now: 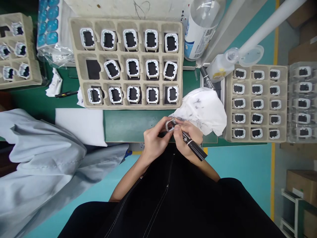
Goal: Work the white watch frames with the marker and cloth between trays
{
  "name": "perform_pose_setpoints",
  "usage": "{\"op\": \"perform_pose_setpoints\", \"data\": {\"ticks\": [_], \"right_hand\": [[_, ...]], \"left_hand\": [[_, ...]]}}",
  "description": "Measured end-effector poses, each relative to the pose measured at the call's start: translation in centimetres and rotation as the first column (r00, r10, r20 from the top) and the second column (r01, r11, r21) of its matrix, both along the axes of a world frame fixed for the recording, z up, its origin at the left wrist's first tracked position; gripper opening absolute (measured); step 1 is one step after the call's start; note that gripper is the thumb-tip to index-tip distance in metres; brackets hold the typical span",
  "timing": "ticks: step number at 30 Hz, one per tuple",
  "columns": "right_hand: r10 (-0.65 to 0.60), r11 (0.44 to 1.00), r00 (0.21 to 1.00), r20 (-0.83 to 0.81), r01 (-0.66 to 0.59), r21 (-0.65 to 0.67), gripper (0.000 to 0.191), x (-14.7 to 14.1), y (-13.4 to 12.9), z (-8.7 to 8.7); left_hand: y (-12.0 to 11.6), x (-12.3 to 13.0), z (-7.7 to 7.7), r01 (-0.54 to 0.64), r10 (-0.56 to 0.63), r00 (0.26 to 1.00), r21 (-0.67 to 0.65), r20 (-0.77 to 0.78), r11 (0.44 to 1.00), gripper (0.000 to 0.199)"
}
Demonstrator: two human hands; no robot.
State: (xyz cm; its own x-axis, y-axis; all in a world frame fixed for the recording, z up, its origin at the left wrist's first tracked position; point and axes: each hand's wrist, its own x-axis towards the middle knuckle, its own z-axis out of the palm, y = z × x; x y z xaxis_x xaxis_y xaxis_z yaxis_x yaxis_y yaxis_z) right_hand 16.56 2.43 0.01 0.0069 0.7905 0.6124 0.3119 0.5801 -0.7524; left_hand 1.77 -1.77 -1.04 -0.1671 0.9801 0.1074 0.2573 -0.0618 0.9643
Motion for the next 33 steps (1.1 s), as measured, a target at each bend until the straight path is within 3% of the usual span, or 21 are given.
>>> {"op": "perform_pose_setpoints", "data": {"ticks": [11,26,33], "right_hand": [[-0.058,0.997,0.995,0.075,0.061,-0.042,0.012,0.30,-0.43,0.01],[0.016,0.999,0.999,-0.034,-0.018,-0.048,0.021,0.25,-0.41,-0.12],[-0.042,0.999,0.998,0.043,0.043,-0.025,0.017,0.15,-0.34,-0.09]], "left_hand": [[0.01,0.01,-0.13,0.000,0.000,1.000,0.012,-0.016,1.000,0.031],[-0.09,-0.07,-0.17,-0.003,0.003,1.000,0.015,0.014,1.000,0.031],[-0.07,-0.10,-0.11,0.005,-0.005,1.000,0.015,0.027,1.000,0.033]]}}
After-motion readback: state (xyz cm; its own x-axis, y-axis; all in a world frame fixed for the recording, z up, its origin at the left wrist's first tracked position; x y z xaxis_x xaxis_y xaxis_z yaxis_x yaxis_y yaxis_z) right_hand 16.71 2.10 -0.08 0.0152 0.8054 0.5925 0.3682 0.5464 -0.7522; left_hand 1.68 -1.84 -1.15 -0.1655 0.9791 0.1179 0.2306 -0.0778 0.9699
